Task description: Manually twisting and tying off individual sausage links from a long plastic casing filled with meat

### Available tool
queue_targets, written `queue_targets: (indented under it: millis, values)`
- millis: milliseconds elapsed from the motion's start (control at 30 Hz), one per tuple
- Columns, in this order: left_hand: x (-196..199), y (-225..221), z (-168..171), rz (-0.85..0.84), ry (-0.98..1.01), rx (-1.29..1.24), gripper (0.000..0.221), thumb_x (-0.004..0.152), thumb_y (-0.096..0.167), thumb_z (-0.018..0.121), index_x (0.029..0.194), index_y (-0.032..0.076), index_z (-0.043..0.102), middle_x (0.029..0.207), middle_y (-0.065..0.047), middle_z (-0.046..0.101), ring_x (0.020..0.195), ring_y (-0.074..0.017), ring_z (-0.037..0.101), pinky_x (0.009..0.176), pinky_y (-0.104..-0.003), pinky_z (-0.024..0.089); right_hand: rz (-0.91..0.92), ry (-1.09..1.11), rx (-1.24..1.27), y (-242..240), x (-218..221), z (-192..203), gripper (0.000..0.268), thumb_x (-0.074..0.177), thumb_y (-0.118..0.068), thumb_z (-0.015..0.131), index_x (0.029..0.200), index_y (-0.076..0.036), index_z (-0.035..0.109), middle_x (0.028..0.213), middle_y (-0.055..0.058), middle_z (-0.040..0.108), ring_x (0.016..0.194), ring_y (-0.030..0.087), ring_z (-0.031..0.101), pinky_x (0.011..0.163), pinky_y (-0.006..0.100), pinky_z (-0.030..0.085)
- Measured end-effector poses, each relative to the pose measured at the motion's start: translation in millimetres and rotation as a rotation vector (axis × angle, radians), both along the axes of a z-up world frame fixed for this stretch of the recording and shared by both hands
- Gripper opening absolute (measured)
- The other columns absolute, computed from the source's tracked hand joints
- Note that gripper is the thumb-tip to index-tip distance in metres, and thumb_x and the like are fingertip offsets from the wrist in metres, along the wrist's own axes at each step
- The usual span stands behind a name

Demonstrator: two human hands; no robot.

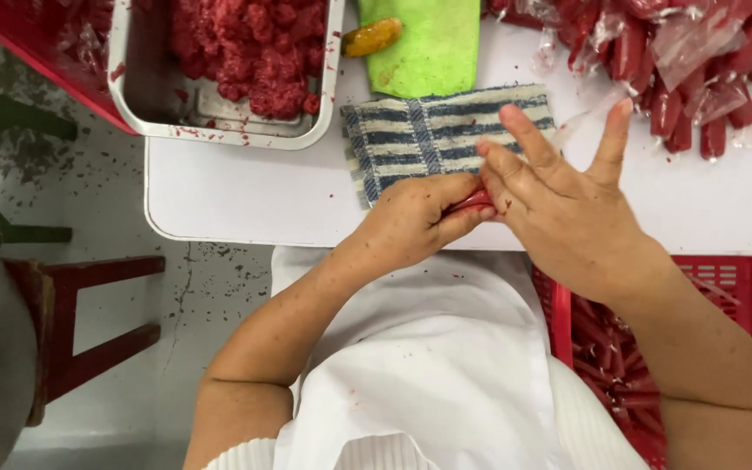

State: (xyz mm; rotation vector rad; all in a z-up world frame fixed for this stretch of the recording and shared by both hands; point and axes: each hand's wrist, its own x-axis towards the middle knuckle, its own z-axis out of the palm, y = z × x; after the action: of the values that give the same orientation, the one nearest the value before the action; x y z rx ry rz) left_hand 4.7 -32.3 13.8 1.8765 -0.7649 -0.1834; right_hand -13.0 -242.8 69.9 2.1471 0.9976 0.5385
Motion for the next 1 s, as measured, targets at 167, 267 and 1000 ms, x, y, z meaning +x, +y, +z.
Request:
queue_targets:
  millis: [167, 267, 1000]
  values:
    - [-1, 13, -12, 0.064, 0.115, 0.028, 0.022, 0.097, 0.028, 0.056, 0.082, 0.014, 0.05, 0.072, 0.0, 0.057, 0.064, -0.0209, 0.053, 0.062, -0.036, 0.041, 0.16, 0.155, 0.296, 6, 13, -34, 0.02, 0.118, -0.012, 0.064, 0.101, -0.02, 0.072, 0.109, -0.009, 0.071, 0.16, 0.022, 0.048, 0.121, 0.079, 0.006]
    - [-3, 24, -15, 0.044, 0.147, 0.016, 0.025, 0.098, 0.027, 0.055, 0.079, 0.013, 0.045, 0.07, -0.001, 0.052, 0.064, -0.0189, 0.048, 0.061, -0.035, 0.039, 0.238, 0.262, 0.379, 9, 21, -45, 0.028, 0.109, -0.001, 0.056, 0.089, -0.019, 0.062, 0.106, -0.009, 0.067, 0.157, 0.022, 0.045, 0.118, 0.079, 0.004]
    - [-13, 110, -41, -0.306, 0.648, -0.367, 0.085, 0.077, 0.039, 0.078, 0.147, 0.005, 0.045, 0.121, -0.006, 0.067, 0.11, -0.0125, 0.063, 0.096, -0.025, 0.049, 0.552, 0.289, 0.353, 67, 69, -7, 0.029, 0.124, -0.028, 0.056, 0.099, -0.019, 0.068, 0.106, -0.011, 0.07, 0.151, 0.026, 0.059, 0.122, 0.078, -0.012]
